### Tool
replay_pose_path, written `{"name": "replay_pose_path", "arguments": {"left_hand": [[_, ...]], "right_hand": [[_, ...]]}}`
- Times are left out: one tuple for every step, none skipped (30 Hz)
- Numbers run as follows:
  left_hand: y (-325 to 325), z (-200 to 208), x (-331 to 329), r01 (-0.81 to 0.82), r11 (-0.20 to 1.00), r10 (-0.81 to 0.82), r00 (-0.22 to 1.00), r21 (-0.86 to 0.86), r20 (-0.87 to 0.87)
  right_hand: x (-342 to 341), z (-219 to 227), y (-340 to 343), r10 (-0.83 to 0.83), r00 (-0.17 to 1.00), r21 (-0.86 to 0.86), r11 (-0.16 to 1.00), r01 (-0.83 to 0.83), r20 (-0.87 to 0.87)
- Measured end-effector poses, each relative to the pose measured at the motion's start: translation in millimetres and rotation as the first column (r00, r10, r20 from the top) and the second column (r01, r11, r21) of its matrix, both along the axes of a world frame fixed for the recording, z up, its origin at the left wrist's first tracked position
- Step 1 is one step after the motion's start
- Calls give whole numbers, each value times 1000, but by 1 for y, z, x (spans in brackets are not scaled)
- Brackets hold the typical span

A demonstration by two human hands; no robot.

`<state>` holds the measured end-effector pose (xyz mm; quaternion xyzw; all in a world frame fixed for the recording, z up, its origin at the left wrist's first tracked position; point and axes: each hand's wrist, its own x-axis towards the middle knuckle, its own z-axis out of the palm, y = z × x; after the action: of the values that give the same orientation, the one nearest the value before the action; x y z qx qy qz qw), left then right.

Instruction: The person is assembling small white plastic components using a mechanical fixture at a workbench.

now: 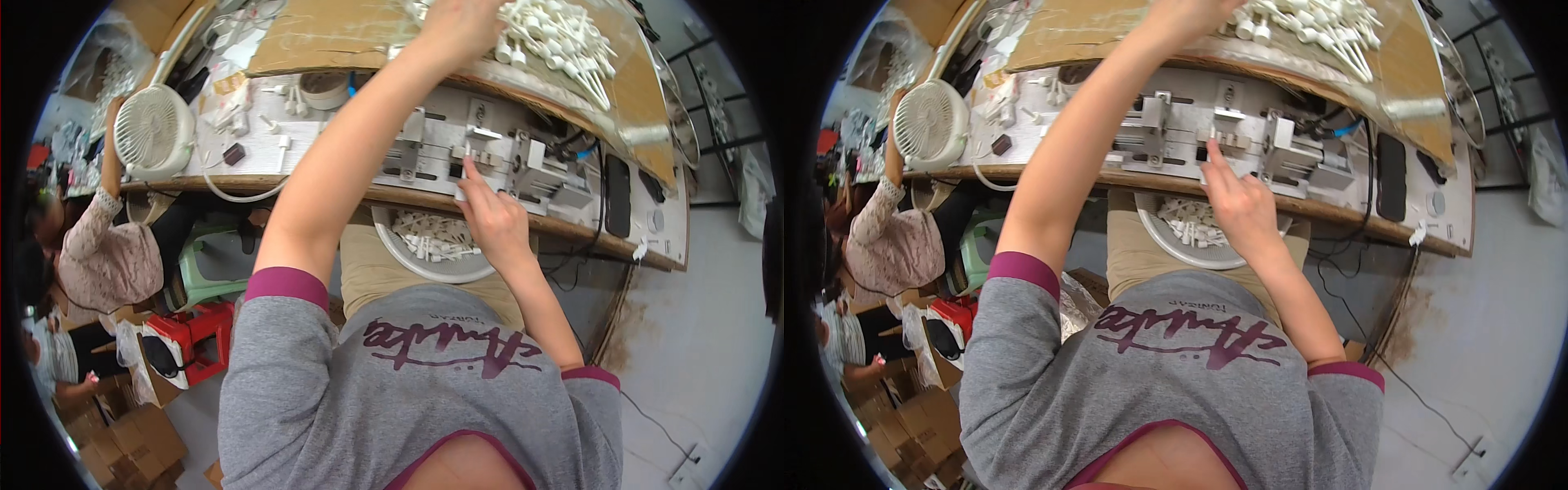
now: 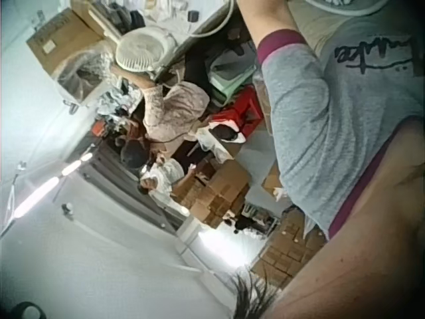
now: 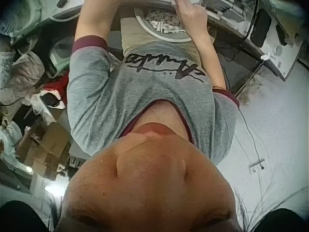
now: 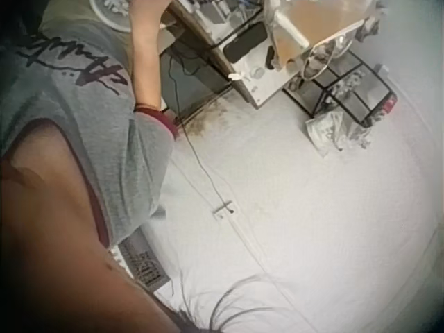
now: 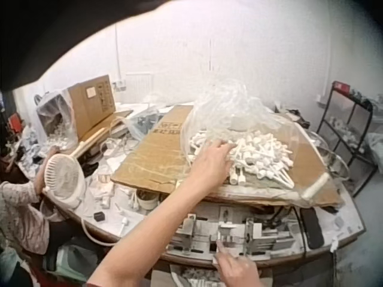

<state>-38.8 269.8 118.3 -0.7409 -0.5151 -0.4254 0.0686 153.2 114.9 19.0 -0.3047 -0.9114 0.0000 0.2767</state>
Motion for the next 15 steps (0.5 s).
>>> {"name": "replay_pose_path", "arguments": {"left_hand": [[6,1,1,11,1000,-10,999,24,-36],[13,3,3,-20,999,14,987,-33,-163],[15,7,6,-42,997,25,976,-71,-218],[15,11,10,-67,992,35,962,-106,-272],[15,14,13,-93,986,43,944,-139,-327],[15,12,12,-86,993,62,963,-81,-261],[18,11,10,-87,990,61,974,-112,-220],[21,12,8,-87,986,60,982,-144,-179],[23,14,4,-84,980,60,989,-178,-137],[24,16,-1,-57,979,41,995,-194,-87],[25,17,-5,-35,982,19,996,-184,-88],[22,20,-10,-16,984,0,996,-177,-90],[15,29,-7,8,986,-24,995,-169,-92],[4,35,-4,60,964,-43,996,-259,73],[-14,40,-2,80,963,-54,993,-258,107]], "right_hand": [[-2,3,1,-15,1000,19,1000,15,26],[-4,5,3,-29,998,40,999,27,52],[-6,8,6,-43,996,62,997,38,72],[-8,11,9,-27,998,83,996,22,57],[-8,12,9,-31,997,75,997,25,75],[-8,14,9,-31,995,70,997,24,93],[-8,15,10,-31,993,66,998,24,110],[-8,14,10,-31,995,62,998,25,99],[-8,13,9,-31,995,46,999,27,91],[-8,13,9,-32,996,30,999,30,83],[-8,12,9,-32,997,14,999,31,75],[-8,11,8,-48,993,-9,999,49,104],[-5,13,9,-33,997,-55,998,38,72],[-3,17,11,-20,999,-100,995,24,38],[-1,23,13,-1,1000,-144,990,1,-1]]}}
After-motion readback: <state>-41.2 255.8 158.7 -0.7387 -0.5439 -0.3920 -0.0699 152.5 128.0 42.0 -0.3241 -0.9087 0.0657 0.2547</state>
